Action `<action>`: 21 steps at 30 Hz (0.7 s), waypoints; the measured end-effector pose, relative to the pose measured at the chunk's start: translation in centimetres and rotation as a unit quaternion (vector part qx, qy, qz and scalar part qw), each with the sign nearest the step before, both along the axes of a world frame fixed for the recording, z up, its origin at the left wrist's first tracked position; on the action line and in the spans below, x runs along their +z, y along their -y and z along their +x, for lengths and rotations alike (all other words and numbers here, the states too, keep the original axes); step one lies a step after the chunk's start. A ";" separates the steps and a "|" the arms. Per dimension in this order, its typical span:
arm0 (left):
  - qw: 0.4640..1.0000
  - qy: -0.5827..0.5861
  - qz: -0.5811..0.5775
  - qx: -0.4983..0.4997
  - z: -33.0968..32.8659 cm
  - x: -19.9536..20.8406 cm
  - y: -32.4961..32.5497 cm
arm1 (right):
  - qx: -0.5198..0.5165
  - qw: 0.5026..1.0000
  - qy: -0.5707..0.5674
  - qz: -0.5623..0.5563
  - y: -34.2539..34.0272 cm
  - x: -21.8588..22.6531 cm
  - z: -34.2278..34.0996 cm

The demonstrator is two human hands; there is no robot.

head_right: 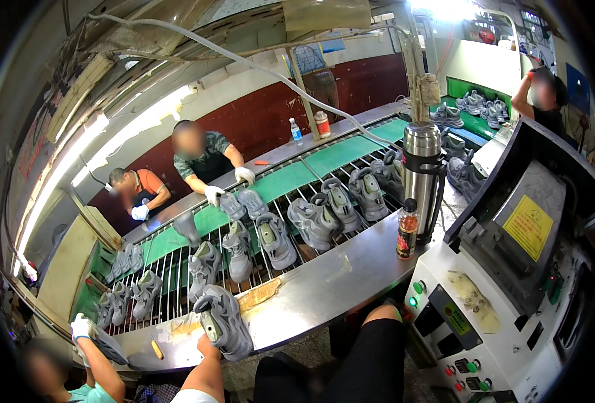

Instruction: The person operates a sole-attaching machine by placing shoe uppers and soles into the press, activating the cycle with buttons, and then removing the bonded shoes and placing them back onto a conveyor belt.

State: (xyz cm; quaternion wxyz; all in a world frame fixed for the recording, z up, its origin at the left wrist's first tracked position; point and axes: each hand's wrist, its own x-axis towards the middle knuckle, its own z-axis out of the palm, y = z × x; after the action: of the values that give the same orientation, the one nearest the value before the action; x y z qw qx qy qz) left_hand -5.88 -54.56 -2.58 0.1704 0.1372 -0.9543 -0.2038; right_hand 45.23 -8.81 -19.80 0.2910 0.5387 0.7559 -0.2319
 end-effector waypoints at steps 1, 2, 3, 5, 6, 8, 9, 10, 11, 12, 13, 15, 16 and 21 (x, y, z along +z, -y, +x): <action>1.000 0.001 0.007 -0.002 0.1 0.3 -0.5 | -0.001 1.000 0.002 0.000 0.1 0.0 0.1; 1.000 0.001 0.001 -0.005 0.2 0.6 -0.9 | -0.003 1.000 0.002 0.001 -0.1 -0.1 0.1; 1.000 -0.001 -0.007 -0.005 0.5 1.2 -1.1 | -0.001 1.000 0.003 0.000 0.0 -0.1 0.3; 1.000 0.001 -0.015 -0.005 0.7 1.1 -1.1 | -0.003 1.000 0.002 -0.001 0.0 -0.2 0.5; 1.000 0.003 -0.017 -0.001 0.6 0.9 -0.6 | 0.001 1.000 0.004 -0.003 0.0 -0.2 0.4; 1.000 0.005 -0.024 0.004 0.6 0.7 0.1 | 0.003 1.000 0.001 -0.004 0.2 -0.2 0.4; 1.000 0.005 -0.028 0.003 0.5 0.6 0.0 | 0.004 1.000 0.002 -0.003 0.1 -0.2 0.5; 0.999 0.006 -0.032 0.002 0.4 0.6 -0.1 | 0.001 1.000 0.001 -0.003 0.0 -0.2 0.5; 0.999 0.010 -0.031 0.002 0.4 0.6 -0.3 | 0.002 1.000 0.002 -0.002 0.1 -0.3 0.6; 0.999 0.014 -0.030 0.003 0.6 1.3 -0.8 | 0.001 1.000 0.002 -0.002 0.2 -0.4 0.7; 0.999 0.017 -0.030 0.003 0.8 1.6 -1.2 | -0.003 1.000 0.002 -0.001 0.2 -0.4 0.9; 1.000 -0.006 -0.009 -0.006 0.4 0.7 -0.4 | -0.001 1.000 0.001 -0.002 0.3 -0.5 1.2; 1.000 -0.017 0.001 -0.008 0.5 0.4 0.1 | 0.001 1.000 0.000 -0.004 0.4 -0.5 1.3; 0.998 -0.031 0.030 -0.048 1.3 1.3 -0.7 | -0.010 0.999 0.005 0.045 1.4 -2.2 1.3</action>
State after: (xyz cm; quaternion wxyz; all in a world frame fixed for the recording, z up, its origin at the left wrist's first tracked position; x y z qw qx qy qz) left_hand -4.60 -53.88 -1.29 0.1859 0.0894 -0.9475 -0.2445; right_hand 46.55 -10.26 -22.01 0.2679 0.5596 0.7589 -0.1980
